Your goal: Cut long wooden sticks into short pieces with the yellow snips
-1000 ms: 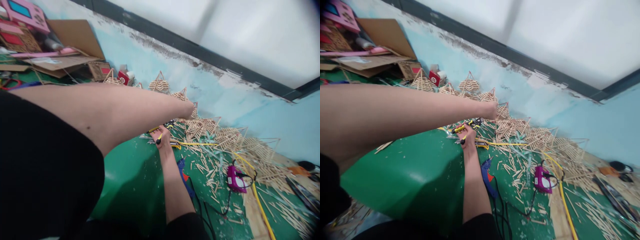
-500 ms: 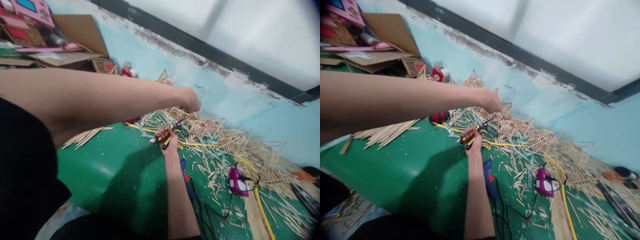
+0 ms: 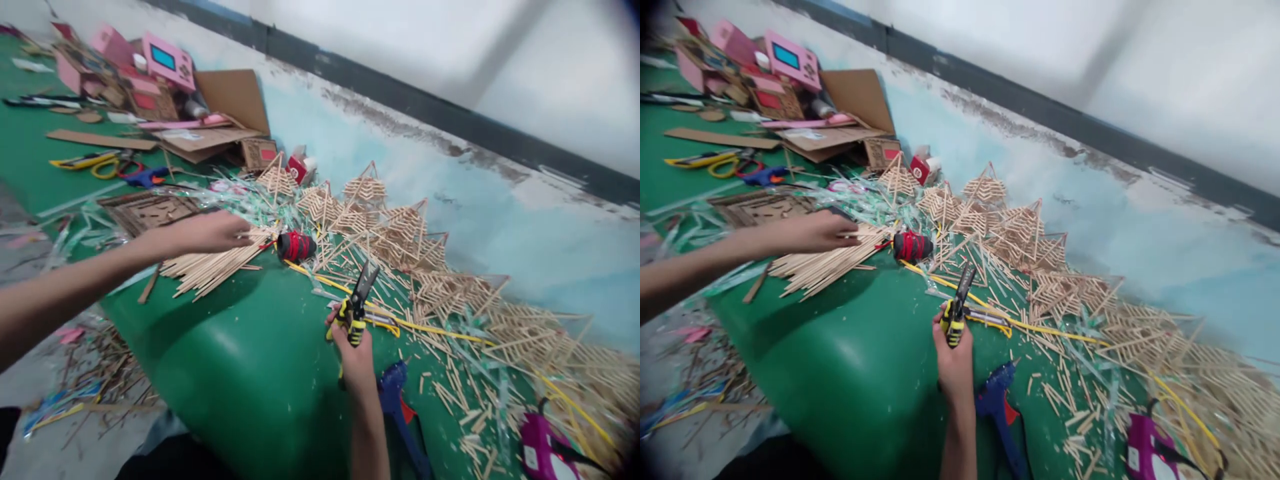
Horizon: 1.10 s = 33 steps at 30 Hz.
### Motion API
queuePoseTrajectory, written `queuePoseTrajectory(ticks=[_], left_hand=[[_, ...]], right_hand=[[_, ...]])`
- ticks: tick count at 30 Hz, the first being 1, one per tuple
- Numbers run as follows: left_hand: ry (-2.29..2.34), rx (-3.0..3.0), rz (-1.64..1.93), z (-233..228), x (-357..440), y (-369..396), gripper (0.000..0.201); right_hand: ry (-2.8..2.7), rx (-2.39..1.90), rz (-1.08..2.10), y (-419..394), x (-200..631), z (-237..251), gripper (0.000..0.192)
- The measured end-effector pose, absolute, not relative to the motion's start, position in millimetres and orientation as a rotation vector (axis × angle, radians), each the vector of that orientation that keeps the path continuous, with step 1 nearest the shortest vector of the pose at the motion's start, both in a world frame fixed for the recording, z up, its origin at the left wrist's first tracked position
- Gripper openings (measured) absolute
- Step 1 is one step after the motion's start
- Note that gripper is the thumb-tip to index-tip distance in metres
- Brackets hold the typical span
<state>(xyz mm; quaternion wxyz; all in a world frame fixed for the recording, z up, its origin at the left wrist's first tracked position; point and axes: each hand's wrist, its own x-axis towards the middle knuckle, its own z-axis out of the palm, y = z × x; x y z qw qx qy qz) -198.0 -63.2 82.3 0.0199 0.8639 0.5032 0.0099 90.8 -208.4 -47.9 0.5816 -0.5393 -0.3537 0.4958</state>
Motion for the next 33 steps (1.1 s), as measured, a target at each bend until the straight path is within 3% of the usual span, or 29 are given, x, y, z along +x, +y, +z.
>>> queuePoseTrajectory(ticks=[4,10,14,22,33], left_hand=[[1.833,2.506,0.04,25,-224,-83,0.077],[1.932,2.371,0.056,-12,-217,-98,0.042],[1.919,2.256,0.124,-10,-221,-102,0.032],[1.427,1.847,0.435,24,-219,-119,0.04],[1.066,1.615,0.904,31,-154,-133,0.037]], right_hand=[[-0.871,-1.324,1.098,-215,85,-54,0.039],[-0.939,-1.35,1.085,-221,85,-58,0.031],[-0.96,-1.341,1.093,-223,86,-60,0.032],[-0.975,-1.305,1.08,-226,86,-60,0.032],[-0.893,-1.251,0.982,-233,81,-64,0.028]])
